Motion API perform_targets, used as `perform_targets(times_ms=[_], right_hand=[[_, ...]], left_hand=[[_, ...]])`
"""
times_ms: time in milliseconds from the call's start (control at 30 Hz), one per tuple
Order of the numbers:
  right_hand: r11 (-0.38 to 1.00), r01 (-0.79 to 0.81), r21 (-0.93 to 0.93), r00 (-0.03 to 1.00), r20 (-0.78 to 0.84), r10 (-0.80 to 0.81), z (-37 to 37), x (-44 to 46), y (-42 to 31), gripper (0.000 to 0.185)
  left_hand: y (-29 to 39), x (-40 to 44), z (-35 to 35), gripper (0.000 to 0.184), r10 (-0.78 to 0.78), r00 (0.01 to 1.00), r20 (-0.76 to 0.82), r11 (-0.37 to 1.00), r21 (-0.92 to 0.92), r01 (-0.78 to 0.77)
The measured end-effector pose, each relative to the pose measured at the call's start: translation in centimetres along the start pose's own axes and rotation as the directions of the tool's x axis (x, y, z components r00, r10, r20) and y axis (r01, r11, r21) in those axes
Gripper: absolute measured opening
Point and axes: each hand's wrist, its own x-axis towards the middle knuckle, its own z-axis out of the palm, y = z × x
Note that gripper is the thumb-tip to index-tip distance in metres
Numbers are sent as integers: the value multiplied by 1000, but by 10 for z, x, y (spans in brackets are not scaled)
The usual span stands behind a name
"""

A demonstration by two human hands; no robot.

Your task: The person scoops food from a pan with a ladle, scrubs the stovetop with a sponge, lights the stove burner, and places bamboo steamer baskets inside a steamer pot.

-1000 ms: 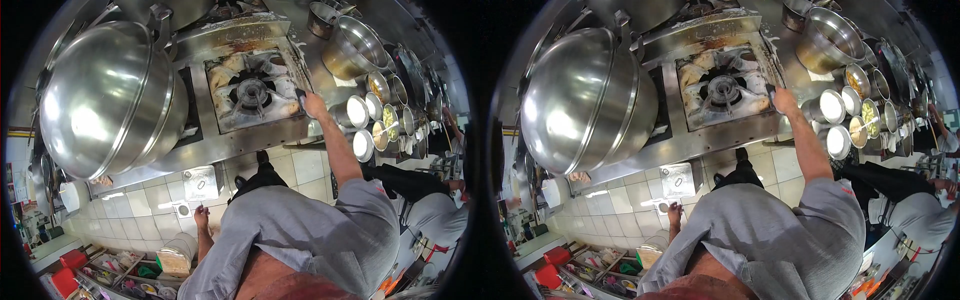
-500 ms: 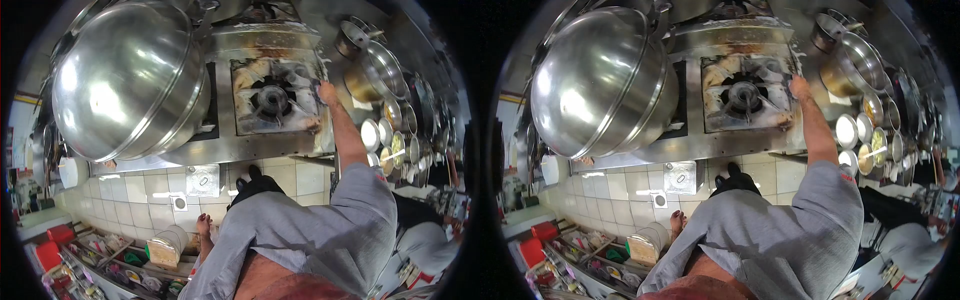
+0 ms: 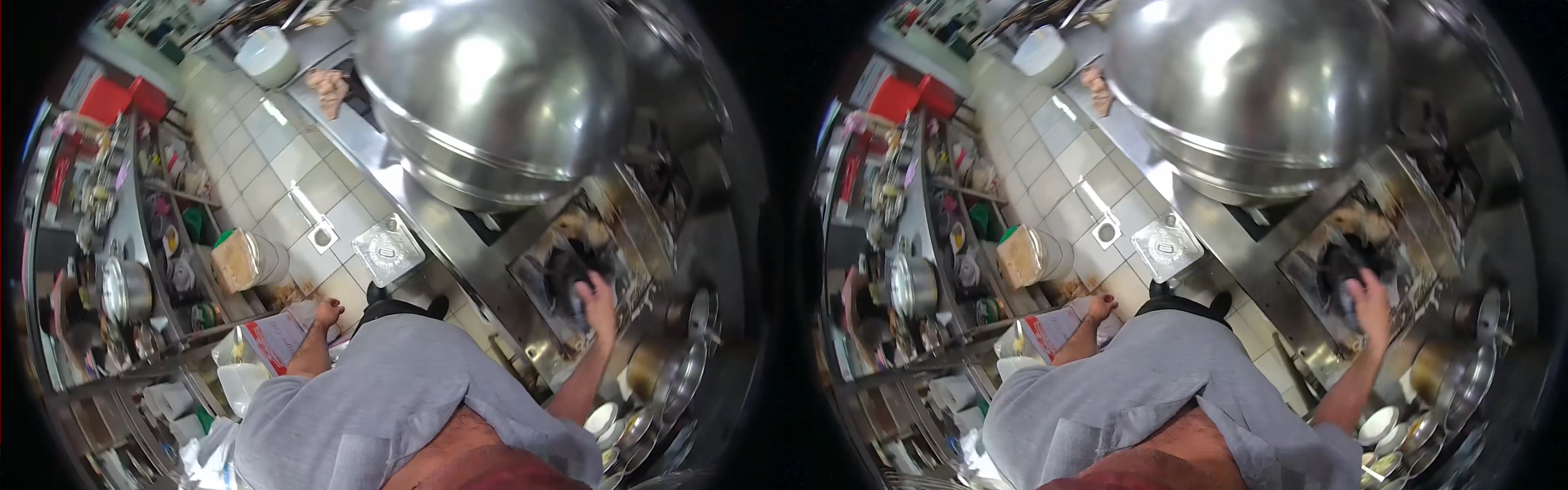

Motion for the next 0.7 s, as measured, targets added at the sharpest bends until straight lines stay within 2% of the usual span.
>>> perform_targets(times_ms=[33, 67, 133, 167, 267, 300, 333, 367, 400, 433, 500, 533, 567, 667, 700], right_hand=[[991, 133, 14, 990, -41, -132, 29, 5, -14, 37], [985, 172, 2, 981, 91, -171, 40, 6, -65, 37], [950, 221, 221, 945, 192, -264, 94, 19, -103, 36], [937, 300, 178, 925, 185, -331, 118, 25, -129, 35], [826, 459, 328, 822, 195, -535, 195, 61, -208, 32], [782, 423, 457, 818, 180, -547, 224, 77, -234, 31], [747, 532, 399, 775, 126, -620, 242, 96, -267, 31], [714, 590, 377, 751, 69, -657, 257, 112, -306, 31], [715, 581, 390, 747, 93, -658, 273, 136, -341, 31], [684, 640, 351, 719, 42, -694, 282, 158, -383, 32], [506, 812, 291, 567, -187, -802, 308, 214, -463, 35], [381, 917, 116, 398, -302, -866, 315, 245, -505, 36], [525, 824, 215, 563, -201, -802, 315, 259, -546, 36], [489, 872, 15, 479, -227, -848, 340, 333, -644, 33], [431, 902, -11, 415, -253, -874, 349, 353, -671, 31]], left_hand=[[4, 3, 0, 44, 36, 999, -7, 999, 14, -35], [11, 8, -2, 43, 74, 997, -11, 997, 34, -74], [34, 18, -12, 42, 148, 989, -24, 988, -44, -149], [48, 21, -23, 41, 206, 978, -34, 976, -73, -207], [68, 45, -53, 39, 284, 957, -58, 941, -175, -290], [71, 58, -64, 38, 315, 947, -56, 917, -240, -319], [73, 66, -73, 30, 321, 942, -101, 900, -277, -337], [66, 83, -81, 30, 326, 939, -109, 895, -286, -343], [55, 101, -88, 30, 332, 936, -116, 889, -292, -352], [46, 109, -99, 33, 316, 944, -91, 909, -255, -329], [26, 135, -128, 36, 287, 957, -51, 934, -205, -291], [11, 146, -137, 36, 263, 965, -23, 945, -197, -262], [-6, 154, -148, 36, 259, 966, -21, 947, -190, -258], [-57, 167, -172, 36, 179, 984, -13, 956, -235, -177], [-76, 174, -172, 36, 150, 989, -12, 946, -288, -147]])
